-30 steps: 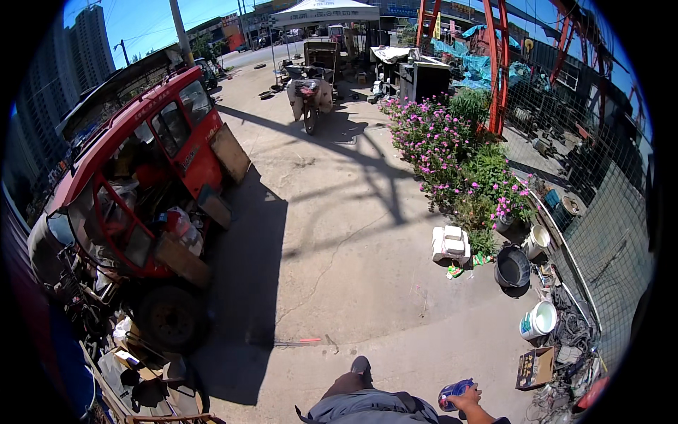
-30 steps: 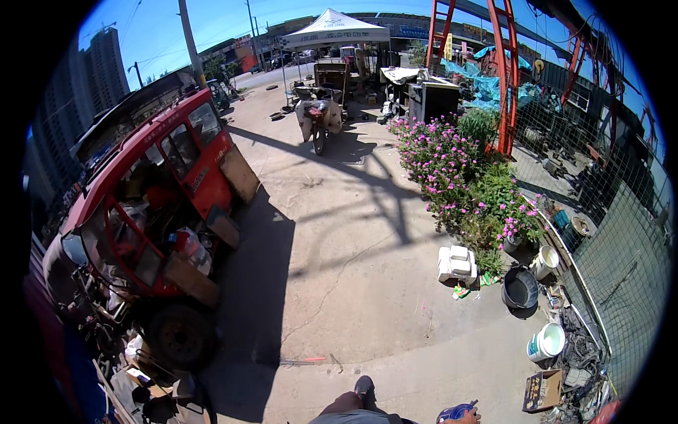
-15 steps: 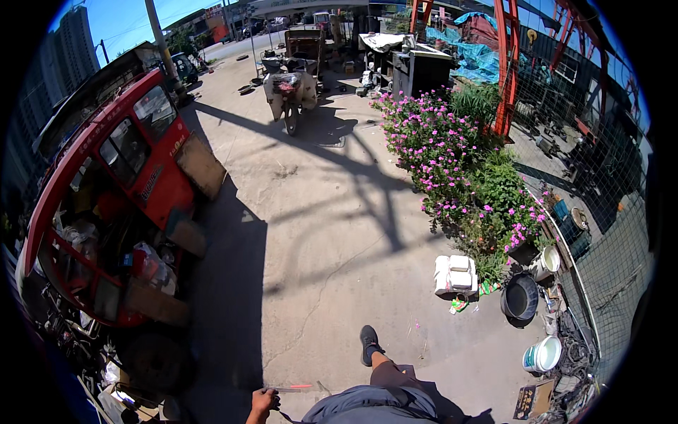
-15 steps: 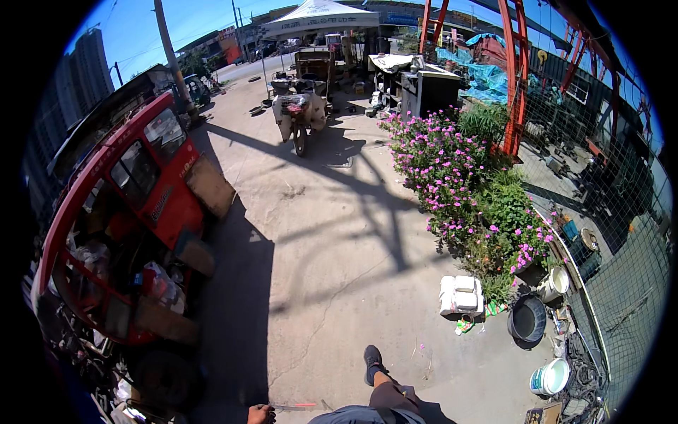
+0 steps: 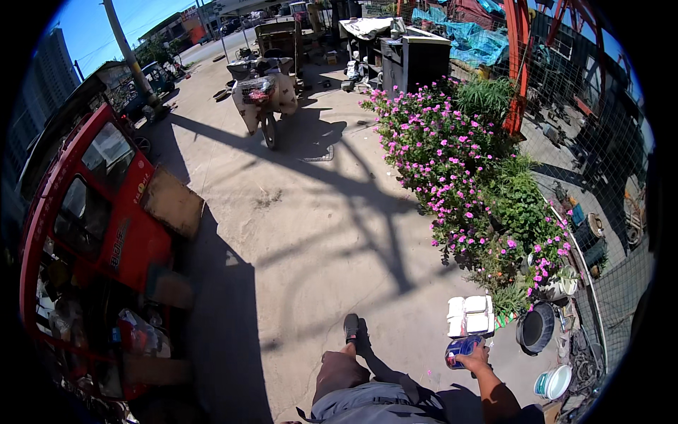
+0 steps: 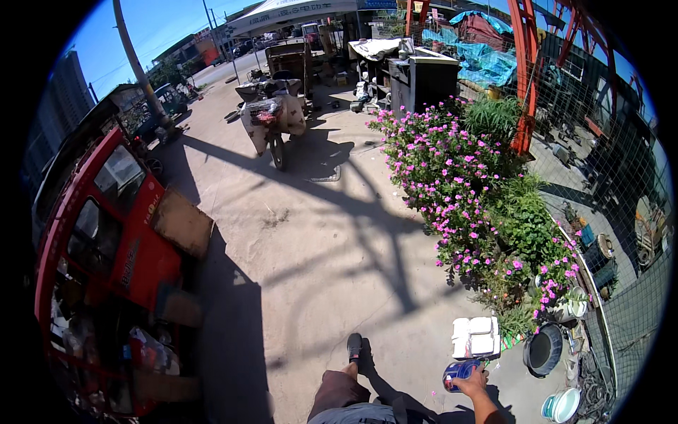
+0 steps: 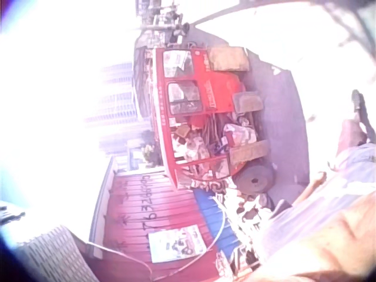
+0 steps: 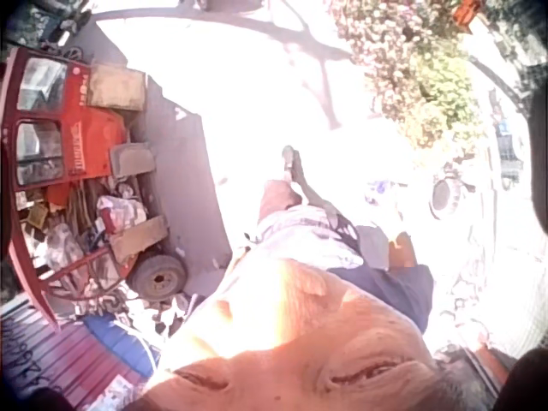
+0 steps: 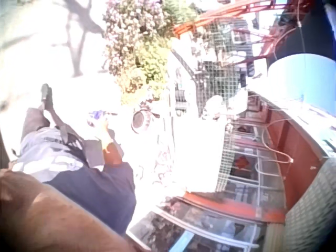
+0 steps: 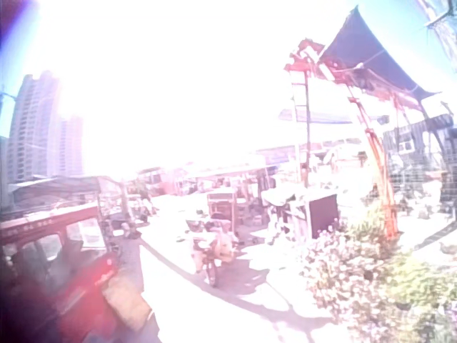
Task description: The person sits on the ground and removes a plastic seal from a wheel bearing using pliers, then applies grease to the bearing.
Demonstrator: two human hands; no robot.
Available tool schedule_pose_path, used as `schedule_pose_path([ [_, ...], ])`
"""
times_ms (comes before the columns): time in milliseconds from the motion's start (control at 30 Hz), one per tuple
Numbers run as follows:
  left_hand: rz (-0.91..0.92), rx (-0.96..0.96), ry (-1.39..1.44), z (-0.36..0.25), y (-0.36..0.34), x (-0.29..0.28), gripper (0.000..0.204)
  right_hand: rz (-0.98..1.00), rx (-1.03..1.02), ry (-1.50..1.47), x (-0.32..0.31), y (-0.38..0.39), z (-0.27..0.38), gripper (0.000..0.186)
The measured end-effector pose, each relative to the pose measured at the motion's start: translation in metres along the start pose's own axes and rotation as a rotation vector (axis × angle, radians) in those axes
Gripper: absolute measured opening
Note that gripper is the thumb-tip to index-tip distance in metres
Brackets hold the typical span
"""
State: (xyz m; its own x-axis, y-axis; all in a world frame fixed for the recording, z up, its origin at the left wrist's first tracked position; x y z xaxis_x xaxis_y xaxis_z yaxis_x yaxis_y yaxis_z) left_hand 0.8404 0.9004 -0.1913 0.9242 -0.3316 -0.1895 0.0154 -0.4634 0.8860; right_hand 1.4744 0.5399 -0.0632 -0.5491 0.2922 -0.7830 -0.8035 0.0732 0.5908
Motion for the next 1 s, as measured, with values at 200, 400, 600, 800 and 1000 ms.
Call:
schedule_pose_path([
  [200,0.002,0.030,0.001,-0.163,-0.107,0.038,0.016,0.029,0.164,0.146,0.023,-0.082,0.084,0.138],
  [400,0.008,0.120,-0.193,-0.428,-0.106,0.137,0.015,0.237,0.246,0.217,0.068,-0.108,0.135,0.138],
  [600,0.039,0.282,-0.097,-0.610,-0.183,0.216,0.019,0.386,0.218,0.297,0.088,-0.184,0.228,0.130],
  [800,0.001,0.059,-0.126,-0.623,-0.274,0.260,0.014,0.394,0.116,0.347,0.063,-0.325,0.377,0.124],
  [1000,0.154,0.019,-0.166,-0.730,-0.308,0.358,0.013,0.228,0.070,0.220,-0.072,-0.427,0.630,0.142],
])
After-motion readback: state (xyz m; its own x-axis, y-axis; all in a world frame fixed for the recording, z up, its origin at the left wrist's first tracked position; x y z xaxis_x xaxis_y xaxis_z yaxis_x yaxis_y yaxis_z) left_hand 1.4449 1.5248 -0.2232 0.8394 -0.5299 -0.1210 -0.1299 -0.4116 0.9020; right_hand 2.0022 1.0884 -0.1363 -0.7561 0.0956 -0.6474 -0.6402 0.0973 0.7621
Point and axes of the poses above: each hand's wrist, its own y-axis away from the middle knuckle, its own x-axis out of the palm, z = x × y, the point moved 10 cm from there along -y, towards the middle knuckle
